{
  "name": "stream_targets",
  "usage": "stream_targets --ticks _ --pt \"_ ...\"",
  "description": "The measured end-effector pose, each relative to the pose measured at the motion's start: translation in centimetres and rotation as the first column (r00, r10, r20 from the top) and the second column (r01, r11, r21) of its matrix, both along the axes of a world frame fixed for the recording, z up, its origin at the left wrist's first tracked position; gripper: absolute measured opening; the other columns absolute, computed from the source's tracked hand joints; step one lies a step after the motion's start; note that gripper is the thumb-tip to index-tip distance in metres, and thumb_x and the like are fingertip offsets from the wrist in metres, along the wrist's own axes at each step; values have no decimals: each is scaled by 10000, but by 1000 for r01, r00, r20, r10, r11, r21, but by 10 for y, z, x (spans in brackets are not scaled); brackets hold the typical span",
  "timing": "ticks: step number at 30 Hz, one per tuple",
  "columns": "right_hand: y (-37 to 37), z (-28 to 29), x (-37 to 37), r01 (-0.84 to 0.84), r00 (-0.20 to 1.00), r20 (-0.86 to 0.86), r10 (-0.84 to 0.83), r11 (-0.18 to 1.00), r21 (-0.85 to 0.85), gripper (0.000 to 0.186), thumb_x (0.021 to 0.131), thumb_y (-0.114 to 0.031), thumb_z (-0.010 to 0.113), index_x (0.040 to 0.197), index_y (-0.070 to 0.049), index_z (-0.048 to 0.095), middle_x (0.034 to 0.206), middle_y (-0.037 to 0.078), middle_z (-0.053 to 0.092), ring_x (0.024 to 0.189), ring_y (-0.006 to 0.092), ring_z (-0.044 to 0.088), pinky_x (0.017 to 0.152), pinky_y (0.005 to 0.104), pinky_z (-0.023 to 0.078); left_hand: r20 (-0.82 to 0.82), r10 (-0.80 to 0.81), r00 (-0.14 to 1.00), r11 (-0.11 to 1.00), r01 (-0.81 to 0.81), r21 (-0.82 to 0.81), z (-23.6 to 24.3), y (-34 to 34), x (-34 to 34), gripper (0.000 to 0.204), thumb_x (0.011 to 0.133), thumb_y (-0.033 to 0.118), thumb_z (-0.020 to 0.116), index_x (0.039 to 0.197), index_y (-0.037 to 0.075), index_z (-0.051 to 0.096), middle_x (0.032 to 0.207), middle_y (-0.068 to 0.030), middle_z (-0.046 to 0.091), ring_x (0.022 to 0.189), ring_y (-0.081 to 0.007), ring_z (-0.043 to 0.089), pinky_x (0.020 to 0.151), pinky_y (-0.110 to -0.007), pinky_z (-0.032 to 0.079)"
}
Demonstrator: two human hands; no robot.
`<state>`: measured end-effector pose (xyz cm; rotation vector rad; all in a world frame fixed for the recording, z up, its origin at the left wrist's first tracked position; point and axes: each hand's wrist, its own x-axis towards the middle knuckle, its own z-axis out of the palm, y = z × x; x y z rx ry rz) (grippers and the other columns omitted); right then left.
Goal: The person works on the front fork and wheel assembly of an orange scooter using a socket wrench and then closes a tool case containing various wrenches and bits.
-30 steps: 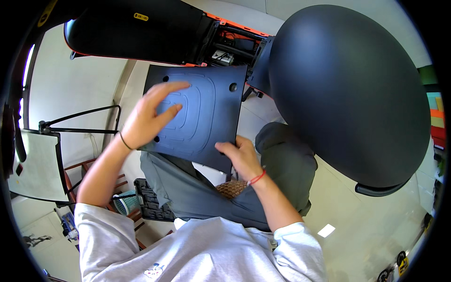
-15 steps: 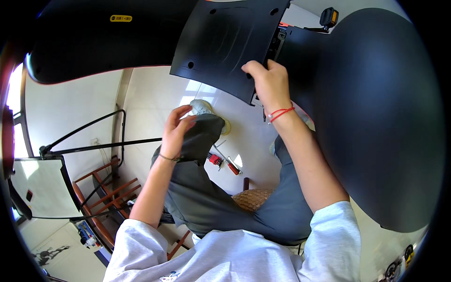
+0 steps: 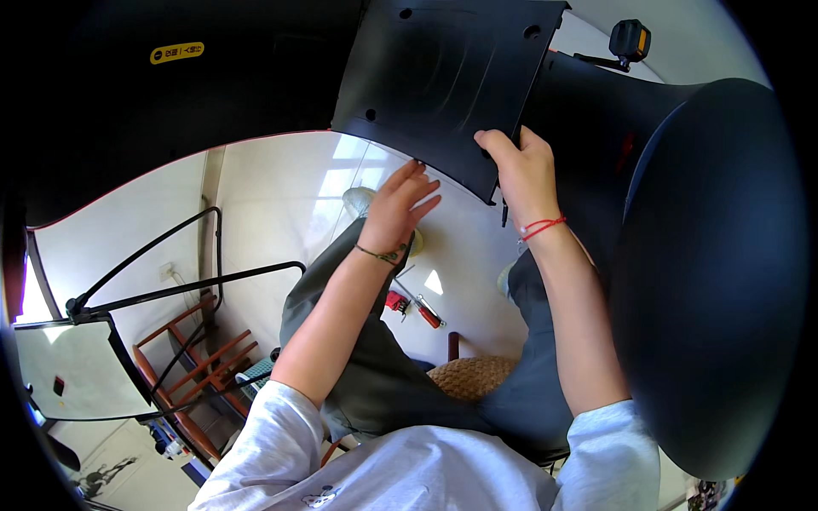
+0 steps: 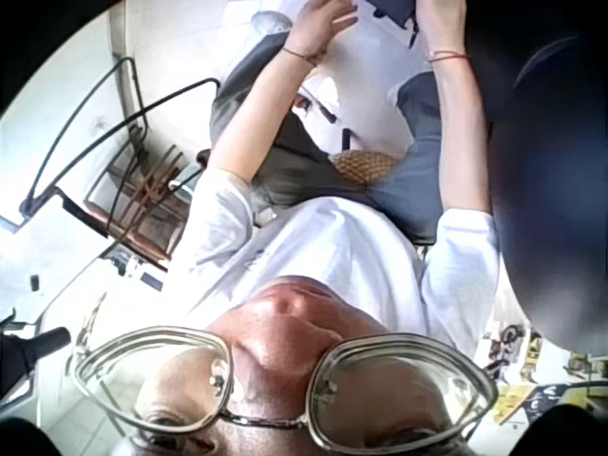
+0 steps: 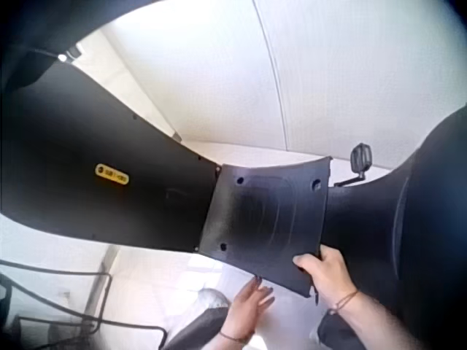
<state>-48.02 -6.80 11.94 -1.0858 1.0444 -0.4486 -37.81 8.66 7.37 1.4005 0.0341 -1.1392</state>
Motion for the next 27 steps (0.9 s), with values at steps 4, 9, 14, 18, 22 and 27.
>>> stream_targets --ticks 4,9,14,18,22,27 --pt "-6 -8 -3 -45 997 -64 46 999 8 222 797 -171 658 910 21 660 812 36 647 710 113 582 649 244 459 -10 -70 997 997 70 20 -8 -1 -8 681 917 148 549 1454 -70 191 1489 -220 281 1232 -302 493 992 -380 457" --pt "-13 -13 -7 -93 988 -120 98 995 41 228 798 -167 656 953 0 655 848 35 645 735 102 589 635 237 460 -51 -102 993 994 104 43 -7 8 -9 671 920 162 535 1454 -64 198 1497 -221 268 1234 -292 495 993 -369 455" --pt "-7 -23 -11 -107 988 -102 116 991 86 239 794 -203 673 959 -32 650 822 10 632 688 85 559 555 229 400 -44 -81 996 995 83 55 -4 12 -9 647 924 167 528 1445 -63 222 1490 -215 281 1236 -285 497 989 -360 453" --pt "-6 -36 -12 -80 992 -88 91 990 113 230 786 -219 683 940 -53 648 801 -5 621 650 69 528 517 219 349 -60 -62 996 997 64 38 -2 12 -9 640 925 166 525 1445 -58 227 1482 -212 298 1231 -281 502 984 -356 452" --pt "-7 -36 -9 -82 990 -105 93 991 110 228 788 -211 685 941 -46 648 809 2 626 667 70 541 531 221 368 -92 -40 995 998 44 43 -1 15 -7 617 928 163 520 1437 -56 247 1477 -208 310 1219 -280 509 982 -358 450" --pt "-6 -22 -4 -89 987 -128 100 992 86 224 800 -179 681 939 -9 643 823 19 633 715 75 560 598 233 424 -140 -15 990 998 24 65 0 17 -8 585 933 157 510 1426 -49 272 1470 -201 324 1209 -276 515 981 -359 446"
